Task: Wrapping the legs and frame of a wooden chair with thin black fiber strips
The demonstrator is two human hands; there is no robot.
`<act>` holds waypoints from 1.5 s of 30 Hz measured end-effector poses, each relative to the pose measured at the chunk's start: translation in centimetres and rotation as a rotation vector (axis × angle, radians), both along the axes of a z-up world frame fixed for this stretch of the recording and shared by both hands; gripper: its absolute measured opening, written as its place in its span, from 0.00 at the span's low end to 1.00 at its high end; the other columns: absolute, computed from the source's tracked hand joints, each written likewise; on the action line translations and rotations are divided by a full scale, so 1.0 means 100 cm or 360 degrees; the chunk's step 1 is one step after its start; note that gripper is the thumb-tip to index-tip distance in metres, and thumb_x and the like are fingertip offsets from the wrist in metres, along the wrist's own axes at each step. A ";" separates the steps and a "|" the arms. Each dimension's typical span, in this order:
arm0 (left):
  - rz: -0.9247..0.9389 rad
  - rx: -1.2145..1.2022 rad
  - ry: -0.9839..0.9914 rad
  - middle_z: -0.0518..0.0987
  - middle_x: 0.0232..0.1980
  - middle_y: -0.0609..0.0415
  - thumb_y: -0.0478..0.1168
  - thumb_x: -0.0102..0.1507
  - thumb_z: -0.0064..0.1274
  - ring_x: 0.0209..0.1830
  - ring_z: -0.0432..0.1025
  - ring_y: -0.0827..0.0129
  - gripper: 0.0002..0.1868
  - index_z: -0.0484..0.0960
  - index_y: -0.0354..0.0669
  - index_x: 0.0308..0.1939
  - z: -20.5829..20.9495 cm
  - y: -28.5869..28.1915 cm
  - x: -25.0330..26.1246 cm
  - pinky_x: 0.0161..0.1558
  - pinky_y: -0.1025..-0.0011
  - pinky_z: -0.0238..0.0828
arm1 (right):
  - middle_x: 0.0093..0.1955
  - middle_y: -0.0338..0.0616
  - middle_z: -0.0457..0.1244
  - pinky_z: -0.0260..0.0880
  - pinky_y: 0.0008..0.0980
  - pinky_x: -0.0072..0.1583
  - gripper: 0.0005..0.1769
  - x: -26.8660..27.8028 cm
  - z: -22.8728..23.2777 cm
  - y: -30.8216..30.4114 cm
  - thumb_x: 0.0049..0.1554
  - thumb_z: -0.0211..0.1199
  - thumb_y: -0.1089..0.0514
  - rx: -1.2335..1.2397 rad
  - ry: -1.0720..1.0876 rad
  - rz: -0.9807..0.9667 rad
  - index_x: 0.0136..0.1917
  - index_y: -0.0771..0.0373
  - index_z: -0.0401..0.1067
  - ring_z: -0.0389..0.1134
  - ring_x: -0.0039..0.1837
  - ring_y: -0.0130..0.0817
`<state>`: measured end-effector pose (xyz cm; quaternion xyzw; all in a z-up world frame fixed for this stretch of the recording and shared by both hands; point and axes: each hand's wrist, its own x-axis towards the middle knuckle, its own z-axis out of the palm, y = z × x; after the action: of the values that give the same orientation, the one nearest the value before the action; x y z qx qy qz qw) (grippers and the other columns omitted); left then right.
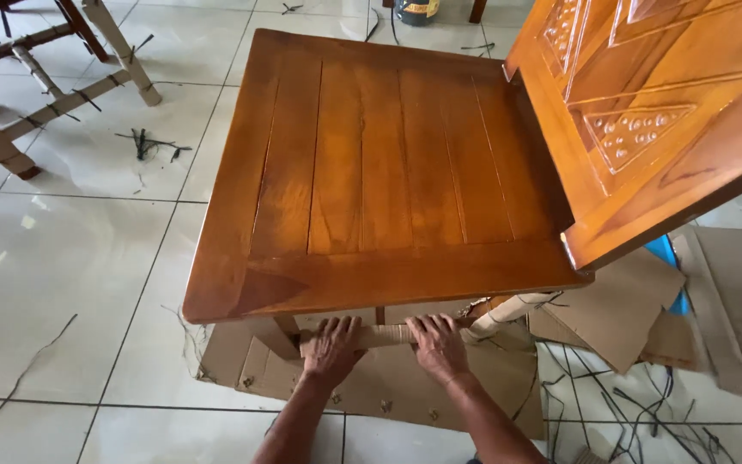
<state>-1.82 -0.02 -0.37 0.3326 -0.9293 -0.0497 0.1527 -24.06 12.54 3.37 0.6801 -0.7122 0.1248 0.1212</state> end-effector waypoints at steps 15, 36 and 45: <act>0.0077 0.0000 -0.0049 0.77 0.51 0.52 0.46 0.55 0.66 0.51 0.73 0.54 0.29 0.70 0.46 0.55 -0.022 0.002 -0.025 0.56 0.53 0.68 | 0.66 0.42 0.64 0.51 0.63 0.76 0.34 -0.026 -0.050 -0.002 0.52 0.59 0.65 0.0025 0.0103 -0.0129 0.72 0.55 0.64 0.64 0.67 0.44; 0.0015 -0.0010 -0.0267 0.78 0.52 0.57 0.52 0.60 0.65 0.54 0.76 0.63 0.27 0.70 0.54 0.58 0.020 0.015 -0.012 0.57 0.61 0.71 | 0.66 0.50 0.66 0.52 0.57 0.75 0.34 -0.033 0.018 -0.027 0.52 0.63 0.67 0.0968 -0.0374 -0.0102 0.71 0.55 0.65 0.66 0.71 0.48; -0.0057 -0.0124 -0.0110 0.74 0.56 0.56 0.49 0.62 0.62 0.60 0.71 0.62 0.27 0.70 0.55 0.61 0.027 0.014 -0.007 0.61 0.59 0.66 | 0.64 0.46 0.64 0.54 0.55 0.76 0.33 -0.040 -0.020 -0.013 0.53 0.64 0.61 0.0662 -0.0101 -0.0033 0.71 0.54 0.63 0.65 0.70 0.44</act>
<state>-2.50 1.36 2.31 0.3113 -0.9411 -0.0046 0.1322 -28.02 11.27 1.35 0.6790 -0.7329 -0.0050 -0.0431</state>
